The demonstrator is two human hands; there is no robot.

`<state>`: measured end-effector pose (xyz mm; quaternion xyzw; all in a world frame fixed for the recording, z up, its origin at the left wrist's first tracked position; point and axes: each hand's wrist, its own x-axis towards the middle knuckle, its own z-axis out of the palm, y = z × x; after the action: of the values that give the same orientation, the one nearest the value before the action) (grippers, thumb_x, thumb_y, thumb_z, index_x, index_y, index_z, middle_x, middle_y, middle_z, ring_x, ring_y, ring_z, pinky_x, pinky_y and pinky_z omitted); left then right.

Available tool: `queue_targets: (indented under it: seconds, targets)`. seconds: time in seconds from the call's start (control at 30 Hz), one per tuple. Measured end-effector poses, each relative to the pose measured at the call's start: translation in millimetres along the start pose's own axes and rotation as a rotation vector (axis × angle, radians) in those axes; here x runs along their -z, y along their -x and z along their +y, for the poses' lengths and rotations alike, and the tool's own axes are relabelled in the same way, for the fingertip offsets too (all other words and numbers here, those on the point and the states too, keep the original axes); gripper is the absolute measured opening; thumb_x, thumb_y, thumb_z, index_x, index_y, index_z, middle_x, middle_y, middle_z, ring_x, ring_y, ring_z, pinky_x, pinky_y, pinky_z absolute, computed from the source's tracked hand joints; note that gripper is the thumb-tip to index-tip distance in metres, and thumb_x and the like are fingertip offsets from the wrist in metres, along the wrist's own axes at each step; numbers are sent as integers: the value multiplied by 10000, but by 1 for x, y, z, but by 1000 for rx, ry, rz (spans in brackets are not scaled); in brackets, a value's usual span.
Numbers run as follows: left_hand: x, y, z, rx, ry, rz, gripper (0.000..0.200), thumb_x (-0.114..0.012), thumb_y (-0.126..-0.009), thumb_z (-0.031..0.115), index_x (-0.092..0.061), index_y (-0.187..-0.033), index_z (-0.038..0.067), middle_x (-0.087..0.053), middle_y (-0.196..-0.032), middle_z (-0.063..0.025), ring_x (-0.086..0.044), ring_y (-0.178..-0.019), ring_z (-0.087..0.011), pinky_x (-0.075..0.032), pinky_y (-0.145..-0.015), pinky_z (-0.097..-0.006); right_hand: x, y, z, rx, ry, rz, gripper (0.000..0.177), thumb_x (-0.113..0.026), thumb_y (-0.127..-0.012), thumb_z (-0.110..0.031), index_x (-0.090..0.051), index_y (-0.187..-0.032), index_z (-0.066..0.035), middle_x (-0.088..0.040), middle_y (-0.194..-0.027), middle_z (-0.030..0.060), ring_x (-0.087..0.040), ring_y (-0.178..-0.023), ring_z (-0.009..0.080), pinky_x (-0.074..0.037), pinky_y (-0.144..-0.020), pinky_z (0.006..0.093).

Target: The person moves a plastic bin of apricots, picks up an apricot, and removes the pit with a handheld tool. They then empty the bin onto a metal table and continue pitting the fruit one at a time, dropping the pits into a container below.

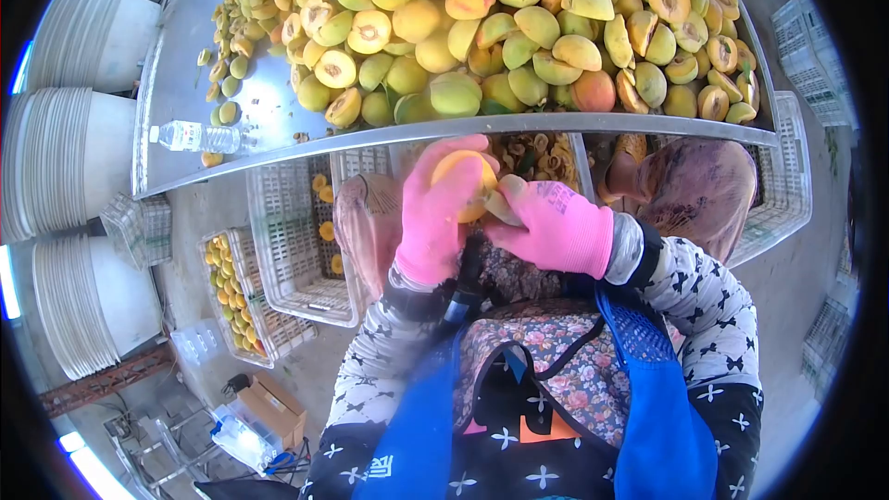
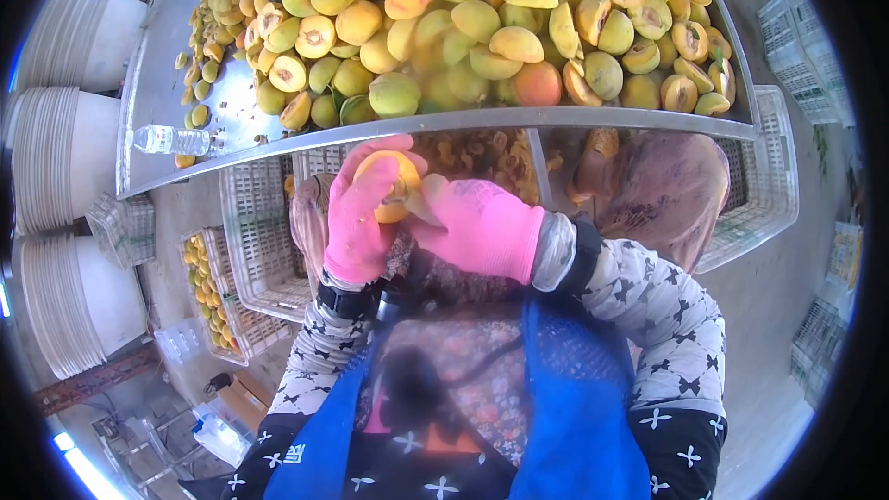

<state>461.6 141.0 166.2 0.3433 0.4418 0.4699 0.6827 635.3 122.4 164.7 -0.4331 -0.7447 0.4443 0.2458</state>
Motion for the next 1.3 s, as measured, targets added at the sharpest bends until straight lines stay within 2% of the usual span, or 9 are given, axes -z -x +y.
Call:
queue_targets:
  seconds: [0.2, 0.27, 0.5, 0.63, 0.73, 0.83, 0.97, 1.13, 1.3]
  targets:
    - [-16, 4, 1, -147, -45, 215, 323, -497, -1011, 269, -616, -1054, -29, -667, -916, -132, -646, -767, -191, -532, -699, -295, -12, 0, -1, -20, -168, 2, 308, -649, -871, -272, -535, -1009, -20, -618, -729, 194, -639, -637, 353, -509, -559, 423]
    - [-24, 2, 0, -213, -69, 268, 337, -482, -1012, 263, -635, -970, -35, -671, -852, -138, -637, -685, -181, -521, -634, -264, -7, -4, -17, -377, -597, -253, 274, -643, -876, -242, -525, -969, -12, -603, -672, 133, -586, -510, 233, -449, -461, 341]
    - [-7, -7, 14, -29, -160, -108, 508, -496, -997, 434, -649, -991, -50, -699, -886, -174, -682, -722, -228, -569, -654, -315, 10, 2, -9, -459, -1177, -561, 206, -660, -858, -215, -569, -903, -35, -551, -632, 32, -484, -420, 122, -356, -377, 243]
    - [20, -6, 22, 63, -334, -211, 346, -611, -960, 299, -678, -1002, -39, -708, -895, -117, -657, -710, -159, -534, -645, -278, 22, 3, -4, -420, -998, -690, 233, -655, -869, -237, -559, -905, -28, -567, -642, 55, -525, -440, 150, -401, -406, 269]
    - [74, 16, 60, -96, -901, 55, 212, -668, -915, 152, -700, -1039, -17, -670, -860, -31, -610, -765, -81, -498, -688, -231, 16, 14, 29, -115, -127, -385, 264, -648, -867, -247, -547, -919, -10, -577, -653, 107, -559, -459, 195, -444, -441, 318]
    - [130, 16, 98, -186, -1181, 377, 305, -664, -916, 197, -671, -1126, -24, -667, -1004, -72, -620, -885, -123, -492, -762, -233, 25, 19, 32, -469, -103, -322, 309, -654, -856, -268, -535, -940, 5, -603, -685, 149, -607, -511, 241, -478, -495, 369]
    - [162, -55, 99, -152, -671, 433, 383, -661, -913, 235, -629, -1198, -18, -669, -980, -49, -603, -796, -130, -482, -686, -254, 29, 9, 32, -497, -166, -290, 348, -660, -848, -283, -549, -1008, 6, -640, -726, 151, -632, -543, 258, -485, -528, 386]
    - [148, -149, 91, -8, -1167, 485, 681, -704, -765, 495, -623, -1199, -23, -655, -1103, -214, -627, -998, -340, -477, -856, -399, 19, 16, 70, -519, -1, -134, 394, -659, -848, -285, -564, -1103, 0, -647, -758, 196, -649, -684, 356, -500, -628, 439]
    - [121, -165, 72, -161, -1307, 676, 646, -738, -696, 475, -608, -1098, -14, -591, -1109, -226, -587, -1034, -372, -468, -866, -421, 33, 14, 60, -310, 6, 124, 403, -649, -841, -250, -563, -1154, -11, -641, -863, 232, -620, -823, 430, -487, -713, 474]
